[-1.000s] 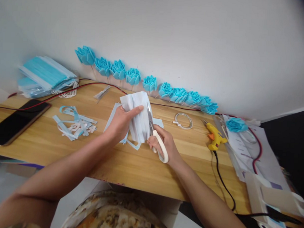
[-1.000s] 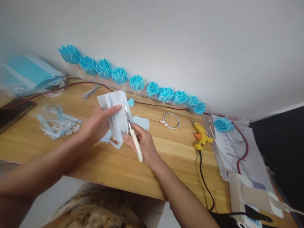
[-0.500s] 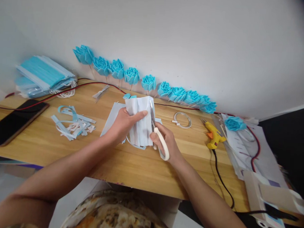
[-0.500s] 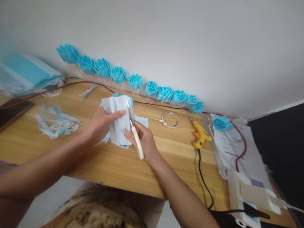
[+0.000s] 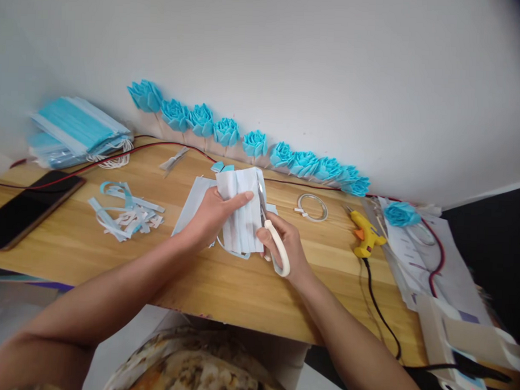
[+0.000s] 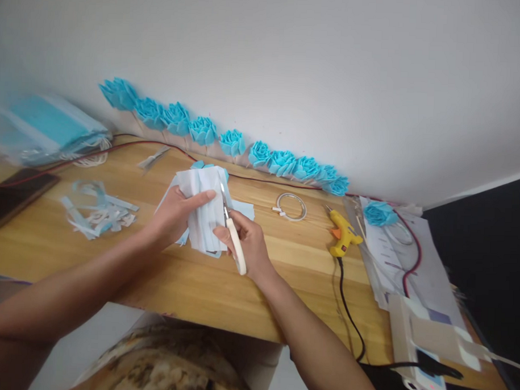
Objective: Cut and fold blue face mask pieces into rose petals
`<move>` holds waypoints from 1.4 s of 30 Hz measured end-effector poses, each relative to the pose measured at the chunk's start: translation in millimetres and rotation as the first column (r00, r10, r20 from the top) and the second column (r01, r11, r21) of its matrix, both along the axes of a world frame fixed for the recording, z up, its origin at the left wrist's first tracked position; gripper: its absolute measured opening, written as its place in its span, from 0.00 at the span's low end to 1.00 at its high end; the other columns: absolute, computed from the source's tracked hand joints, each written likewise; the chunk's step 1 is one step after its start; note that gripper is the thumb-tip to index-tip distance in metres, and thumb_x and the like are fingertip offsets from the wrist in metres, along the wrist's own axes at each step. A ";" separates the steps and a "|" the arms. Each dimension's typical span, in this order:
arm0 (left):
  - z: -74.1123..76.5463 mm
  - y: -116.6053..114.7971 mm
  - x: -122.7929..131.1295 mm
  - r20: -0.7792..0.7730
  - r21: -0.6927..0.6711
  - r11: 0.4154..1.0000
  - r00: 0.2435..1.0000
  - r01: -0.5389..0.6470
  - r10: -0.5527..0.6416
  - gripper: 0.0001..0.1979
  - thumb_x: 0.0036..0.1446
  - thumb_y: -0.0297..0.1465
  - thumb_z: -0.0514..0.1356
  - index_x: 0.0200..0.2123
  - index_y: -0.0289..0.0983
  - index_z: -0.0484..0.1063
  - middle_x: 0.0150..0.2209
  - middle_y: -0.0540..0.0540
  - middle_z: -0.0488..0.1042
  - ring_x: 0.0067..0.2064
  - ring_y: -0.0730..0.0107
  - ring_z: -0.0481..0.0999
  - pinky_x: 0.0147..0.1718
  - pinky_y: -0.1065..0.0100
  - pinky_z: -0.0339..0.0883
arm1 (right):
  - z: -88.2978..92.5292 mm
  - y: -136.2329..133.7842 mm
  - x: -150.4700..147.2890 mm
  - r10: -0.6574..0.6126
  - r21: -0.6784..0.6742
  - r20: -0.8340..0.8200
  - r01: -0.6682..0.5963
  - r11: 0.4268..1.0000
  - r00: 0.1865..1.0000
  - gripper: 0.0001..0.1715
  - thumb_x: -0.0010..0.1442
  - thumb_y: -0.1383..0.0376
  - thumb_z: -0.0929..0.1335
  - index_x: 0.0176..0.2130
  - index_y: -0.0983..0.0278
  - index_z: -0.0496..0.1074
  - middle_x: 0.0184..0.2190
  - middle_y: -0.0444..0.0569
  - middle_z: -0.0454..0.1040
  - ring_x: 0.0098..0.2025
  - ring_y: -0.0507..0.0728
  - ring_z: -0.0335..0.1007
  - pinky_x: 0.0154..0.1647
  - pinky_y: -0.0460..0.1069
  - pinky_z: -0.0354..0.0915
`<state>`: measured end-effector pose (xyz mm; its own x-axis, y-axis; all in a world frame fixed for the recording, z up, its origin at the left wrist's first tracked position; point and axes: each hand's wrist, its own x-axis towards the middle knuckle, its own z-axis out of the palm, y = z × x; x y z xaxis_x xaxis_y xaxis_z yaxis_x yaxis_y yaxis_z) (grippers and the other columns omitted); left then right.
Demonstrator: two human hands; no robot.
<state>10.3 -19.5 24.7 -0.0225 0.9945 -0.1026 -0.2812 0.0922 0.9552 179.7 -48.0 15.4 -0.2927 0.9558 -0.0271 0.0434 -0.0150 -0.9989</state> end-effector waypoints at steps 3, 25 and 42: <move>0.9 -0.2 -0.2 0.005 -0.014 1.000 1.000 0.009 -0.009 0.19 0.45 0.42 0.75 0.33 0.34 0.77 0.31 0.45 0.79 0.31 0.65 0.77 0.30 0.66 0.71 | -1.3 -0.4 0.5 -0.002 0.008 0.002 0.002 1.000 1.000 0.34 0.51 0.39 0.76 0.41 0.65 0.78 0.19 0.37 0.64 0.16 0.48 0.60 0.14 0.44 0.57; 0.2 3.2 -0.8 0.077 0.074 0.997 0.997 -0.001 -0.005 0.22 0.49 0.47 0.73 0.35 0.35 0.76 0.31 0.46 0.79 0.32 0.66 0.77 0.33 0.66 0.71 | -4.0 -0.9 -2.1 -0.014 -0.008 -0.026 0.013 1.000 1.000 0.23 0.51 0.50 0.79 0.32 0.62 0.72 0.14 0.35 0.62 0.14 0.48 0.58 0.15 0.44 0.54; 2.7 1.1 1.2 0.089 0.005 1.000 0.996 0.010 -0.010 0.17 0.43 0.39 0.77 0.30 0.34 0.77 0.29 0.48 0.78 0.30 0.69 0.75 0.31 0.68 0.70 | -2.2 -0.8 2.2 0.010 0.090 0.095 -0.018 0.996 0.995 0.43 0.53 0.32 0.71 0.49 0.64 0.76 0.23 0.40 0.63 0.24 0.51 0.59 0.23 0.47 0.58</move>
